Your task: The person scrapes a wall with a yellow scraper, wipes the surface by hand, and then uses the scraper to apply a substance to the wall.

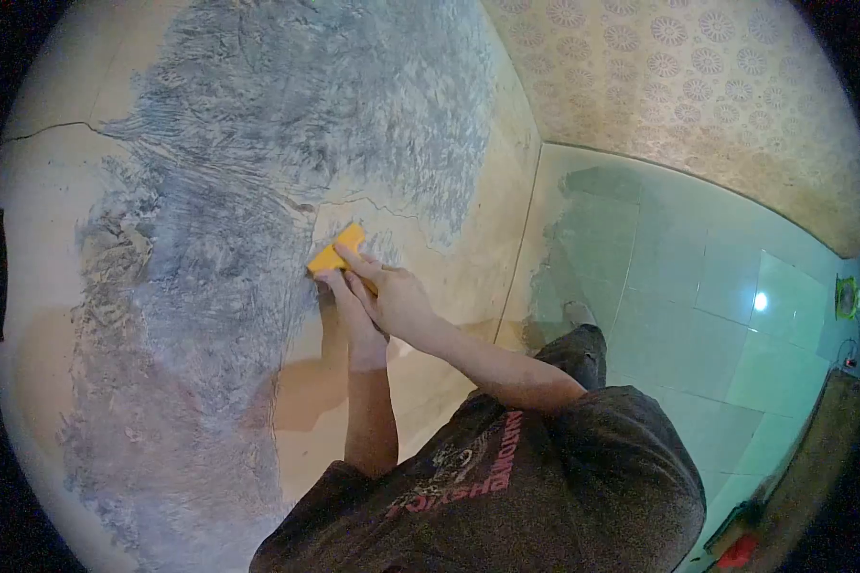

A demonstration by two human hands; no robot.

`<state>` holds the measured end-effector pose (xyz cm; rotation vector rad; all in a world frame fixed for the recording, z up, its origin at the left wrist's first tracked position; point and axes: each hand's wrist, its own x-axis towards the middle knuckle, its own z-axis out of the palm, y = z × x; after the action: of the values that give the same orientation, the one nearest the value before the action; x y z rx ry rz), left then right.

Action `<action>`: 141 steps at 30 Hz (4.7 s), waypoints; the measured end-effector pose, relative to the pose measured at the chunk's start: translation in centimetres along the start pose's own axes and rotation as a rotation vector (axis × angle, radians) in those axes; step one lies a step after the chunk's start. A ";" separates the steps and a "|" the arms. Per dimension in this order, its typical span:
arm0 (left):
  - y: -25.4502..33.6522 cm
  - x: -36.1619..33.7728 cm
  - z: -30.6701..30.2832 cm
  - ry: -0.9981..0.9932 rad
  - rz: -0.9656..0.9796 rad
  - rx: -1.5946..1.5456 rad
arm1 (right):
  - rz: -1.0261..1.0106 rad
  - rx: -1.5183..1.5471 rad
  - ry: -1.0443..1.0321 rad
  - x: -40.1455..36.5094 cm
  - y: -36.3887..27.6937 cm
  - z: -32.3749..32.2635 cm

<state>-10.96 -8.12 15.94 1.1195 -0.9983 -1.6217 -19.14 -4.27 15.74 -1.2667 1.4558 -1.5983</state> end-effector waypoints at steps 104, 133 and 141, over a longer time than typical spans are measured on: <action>0.2 1.6 2.7 -0.045 -0.036 -0.044 | 0.157 -0.001 0.062 0.6 -0.8 -1.0; 0.3 2.2 2.1 -0.130 -0.057 -0.082 | 0.130 -0.055 0.087 0.8 -0.7 -0.6; 1.8 0.5 2.8 -0.106 0.036 0.066 | 0.133 -0.011 0.222 2.4 0.2 0.7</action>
<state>-13.36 -8.77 18.29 1.0622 -1.1419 -1.6430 -19.35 -6.74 16.04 -0.9997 1.6492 -1.6841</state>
